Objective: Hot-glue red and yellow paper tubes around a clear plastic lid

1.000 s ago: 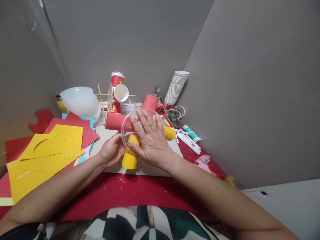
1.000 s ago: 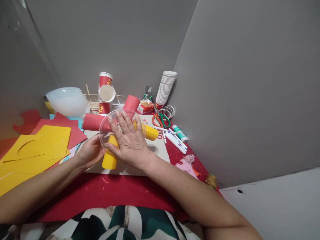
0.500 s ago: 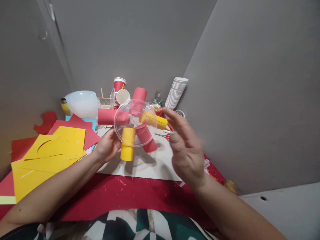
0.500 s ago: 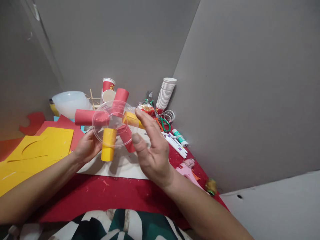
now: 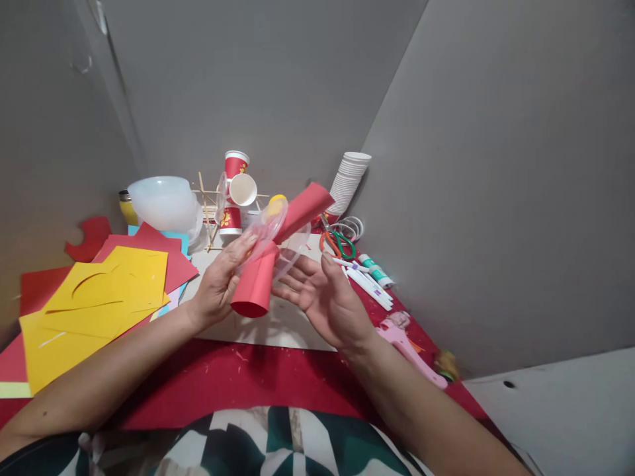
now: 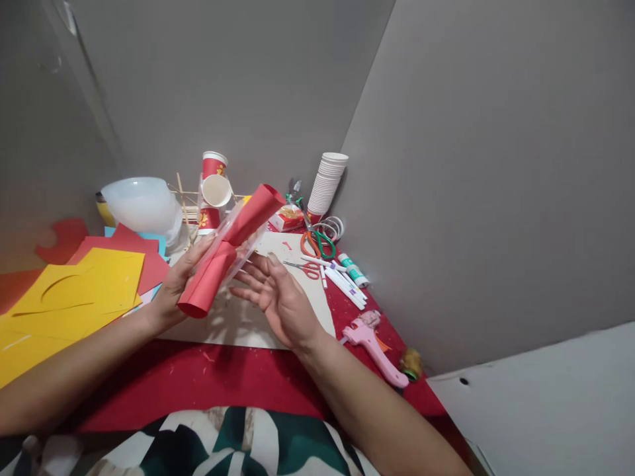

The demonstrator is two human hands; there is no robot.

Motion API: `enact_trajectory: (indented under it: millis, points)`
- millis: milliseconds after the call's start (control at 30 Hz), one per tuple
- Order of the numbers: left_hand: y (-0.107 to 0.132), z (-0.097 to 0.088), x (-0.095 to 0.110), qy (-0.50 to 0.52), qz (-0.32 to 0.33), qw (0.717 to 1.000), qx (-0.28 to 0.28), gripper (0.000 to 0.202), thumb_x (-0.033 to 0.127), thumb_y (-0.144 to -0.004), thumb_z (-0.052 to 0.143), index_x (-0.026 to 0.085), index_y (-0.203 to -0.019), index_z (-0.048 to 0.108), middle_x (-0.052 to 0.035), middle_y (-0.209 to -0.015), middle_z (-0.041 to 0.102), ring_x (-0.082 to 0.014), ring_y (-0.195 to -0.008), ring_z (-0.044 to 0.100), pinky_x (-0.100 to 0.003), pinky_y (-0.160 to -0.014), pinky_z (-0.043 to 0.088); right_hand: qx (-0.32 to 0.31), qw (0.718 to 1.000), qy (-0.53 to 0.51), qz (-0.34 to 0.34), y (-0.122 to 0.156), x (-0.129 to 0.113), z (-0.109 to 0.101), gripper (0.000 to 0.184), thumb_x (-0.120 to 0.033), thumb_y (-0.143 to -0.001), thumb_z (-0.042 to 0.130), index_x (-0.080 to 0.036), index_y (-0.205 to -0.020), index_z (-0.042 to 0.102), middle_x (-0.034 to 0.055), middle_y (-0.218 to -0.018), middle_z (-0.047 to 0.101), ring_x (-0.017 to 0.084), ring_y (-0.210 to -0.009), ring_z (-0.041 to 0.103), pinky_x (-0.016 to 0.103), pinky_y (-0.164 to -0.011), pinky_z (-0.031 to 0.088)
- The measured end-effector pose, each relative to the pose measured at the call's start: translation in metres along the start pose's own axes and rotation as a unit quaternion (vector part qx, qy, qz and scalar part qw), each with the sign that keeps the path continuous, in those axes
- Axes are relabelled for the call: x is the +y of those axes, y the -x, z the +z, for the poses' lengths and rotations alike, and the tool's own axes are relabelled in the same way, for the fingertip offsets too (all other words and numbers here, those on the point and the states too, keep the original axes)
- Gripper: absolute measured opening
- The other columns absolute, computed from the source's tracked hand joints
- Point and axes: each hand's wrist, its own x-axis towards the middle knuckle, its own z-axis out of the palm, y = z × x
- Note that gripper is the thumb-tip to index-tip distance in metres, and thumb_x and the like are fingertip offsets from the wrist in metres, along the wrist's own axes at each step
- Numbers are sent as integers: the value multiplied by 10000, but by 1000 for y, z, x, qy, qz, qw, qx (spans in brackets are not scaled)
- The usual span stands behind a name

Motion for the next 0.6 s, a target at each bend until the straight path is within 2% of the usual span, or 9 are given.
enact_trajectory:
  millis: [67,133,267,400,600]
  points:
    - [-3,-4,-1,-167,114,978,-53,494,228,-877,720,311,-1363,719,-29,-1559,592,-303,-1564,380,-435,-1333,165,-13,1000,-15,0,-1,2,0,644,-776,-776,703,-272,-1177,724,115,-1408,703,320,-1265,678,495,-1017,582]
    - [-5,-8,-2,-289,174,937,-87,511,257,-910,670,295,-1419,676,-69,-1592,554,-323,-1564,380,-504,-1324,168,-15,1000,-17,-2,-3,4,0,659,-778,-764,709,-286,-1203,702,107,-1387,715,320,-1239,691,492,-1000,585]
    - [-7,-12,-5,-379,182,900,-115,525,302,-911,661,279,-1436,661,-109,-1625,508,-367,-1587,322,-571,-1312,147,-8,1000,-11,-5,-6,7,-1,665,-748,-752,734,-285,-1225,677,104,-1374,722,323,-1218,696,470,-972,586]
    - [-6,-10,-9,-434,218,864,-132,576,257,-915,636,274,-1490,614,-123,-1635,492,-395,-1596,289,-597,-1301,162,-5,999,-45,-3,-9,11,-3,564,-657,-741,820,-300,-1162,705,55,-1306,755,287,-1167,718,407,-940,594]
    - [-1,-2,-5,-594,261,743,-161,646,224,-973,518,241,-1614,440,-129,-1712,364,-390,-1613,237,-606,-1294,169,50,994,-91,-27,-12,18,-3,457,-556,-718,878,-269,-1046,740,24,-1169,802,279,-1208,702,400,-1005,571]
